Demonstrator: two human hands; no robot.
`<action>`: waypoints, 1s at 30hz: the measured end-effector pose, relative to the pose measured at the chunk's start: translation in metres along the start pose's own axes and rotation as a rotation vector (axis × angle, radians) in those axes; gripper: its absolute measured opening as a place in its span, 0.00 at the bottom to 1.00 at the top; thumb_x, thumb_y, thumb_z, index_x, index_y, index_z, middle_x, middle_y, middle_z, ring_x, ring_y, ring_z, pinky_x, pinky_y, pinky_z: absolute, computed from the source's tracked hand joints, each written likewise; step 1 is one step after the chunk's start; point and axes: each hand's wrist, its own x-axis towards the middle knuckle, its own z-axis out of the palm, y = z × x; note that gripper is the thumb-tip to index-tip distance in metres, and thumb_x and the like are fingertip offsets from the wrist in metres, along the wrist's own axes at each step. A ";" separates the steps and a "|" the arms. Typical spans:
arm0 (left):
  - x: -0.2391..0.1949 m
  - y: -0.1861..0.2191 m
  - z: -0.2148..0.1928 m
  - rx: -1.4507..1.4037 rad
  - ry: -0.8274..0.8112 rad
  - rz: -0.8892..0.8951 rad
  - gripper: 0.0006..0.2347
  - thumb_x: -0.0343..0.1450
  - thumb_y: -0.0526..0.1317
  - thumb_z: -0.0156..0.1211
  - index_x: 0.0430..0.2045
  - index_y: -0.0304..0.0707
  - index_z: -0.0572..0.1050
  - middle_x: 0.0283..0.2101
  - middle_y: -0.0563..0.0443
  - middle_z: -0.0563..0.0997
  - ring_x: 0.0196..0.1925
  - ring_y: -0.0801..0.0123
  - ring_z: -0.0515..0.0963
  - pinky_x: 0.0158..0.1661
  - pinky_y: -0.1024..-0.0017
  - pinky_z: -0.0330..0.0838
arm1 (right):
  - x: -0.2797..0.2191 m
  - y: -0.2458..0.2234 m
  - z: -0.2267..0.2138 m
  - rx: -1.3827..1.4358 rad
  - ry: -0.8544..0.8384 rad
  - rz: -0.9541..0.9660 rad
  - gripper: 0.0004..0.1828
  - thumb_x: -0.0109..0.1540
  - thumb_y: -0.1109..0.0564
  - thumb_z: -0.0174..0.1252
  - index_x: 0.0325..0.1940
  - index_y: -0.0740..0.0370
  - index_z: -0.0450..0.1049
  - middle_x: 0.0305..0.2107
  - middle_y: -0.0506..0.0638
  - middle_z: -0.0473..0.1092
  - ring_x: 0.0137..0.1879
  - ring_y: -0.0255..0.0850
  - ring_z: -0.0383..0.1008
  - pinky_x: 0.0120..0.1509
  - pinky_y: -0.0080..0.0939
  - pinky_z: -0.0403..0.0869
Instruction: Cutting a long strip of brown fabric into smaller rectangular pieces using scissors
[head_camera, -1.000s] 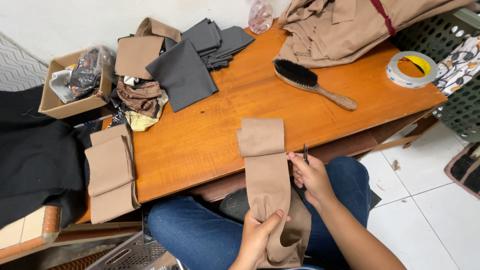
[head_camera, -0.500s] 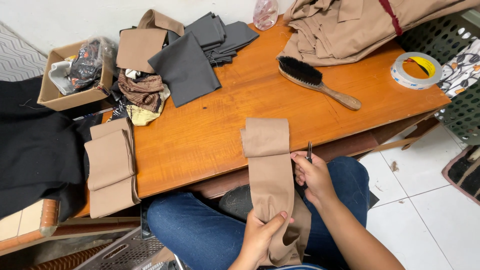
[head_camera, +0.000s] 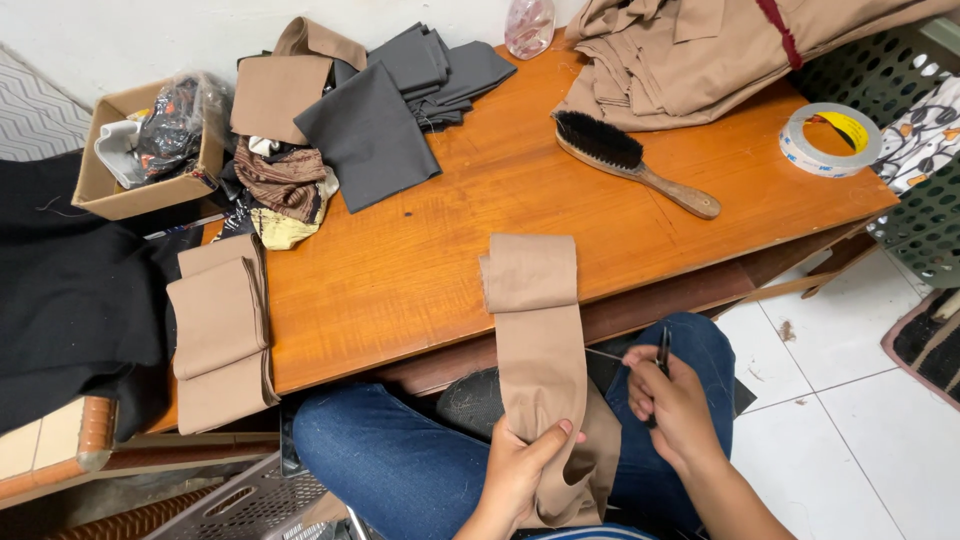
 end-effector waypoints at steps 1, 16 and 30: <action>0.001 -0.001 -0.001 -0.001 0.002 -0.004 0.07 0.58 0.27 0.58 0.26 0.24 0.72 0.26 0.39 0.77 0.26 0.57 0.79 0.30 0.71 0.73 | -0.001 0.005 -0.008 -0.002 0.001 0.004 0.03 0.56 0.62 0.48 0.28 0.64 0.65 0.07 0.44 0.48 0.13 0.32 0.48 0.17 0.31 0.49; -0.001 -0.003 0.001 0.286 0.054 0.220 0.08 0.56 0.34 0.61 0.26 0.33 0.75 0.29 0.49 0.79 0.33 0.71 0.77 0.35 0.75 0.71 | -0.030 0.009 -0.083 0.075 -0.134 -0.168 0.05 0.55 0.66 0.45 0.24 0.72 0.61 0.09 0.46 0.49 0.12 0.31 0.48 0.15 0.28 0.49; 0.002 -0.002 0.001 0.327 0.026 0.435 0.08 0.59 0.34 0.59 0.28 0.35 0.73 0.32 0.51 0.78 0.37 0.72 0.76 0.40 0.76 0.69 | -0.030 -0.029 -0.128 0.196 -0.518 -0.334 0.08 0.54 0.60 0.48 0.20 0.63 0.65 0.07 0.41 0.55 0.11 0.29 0.51 0.13 0.26 0.53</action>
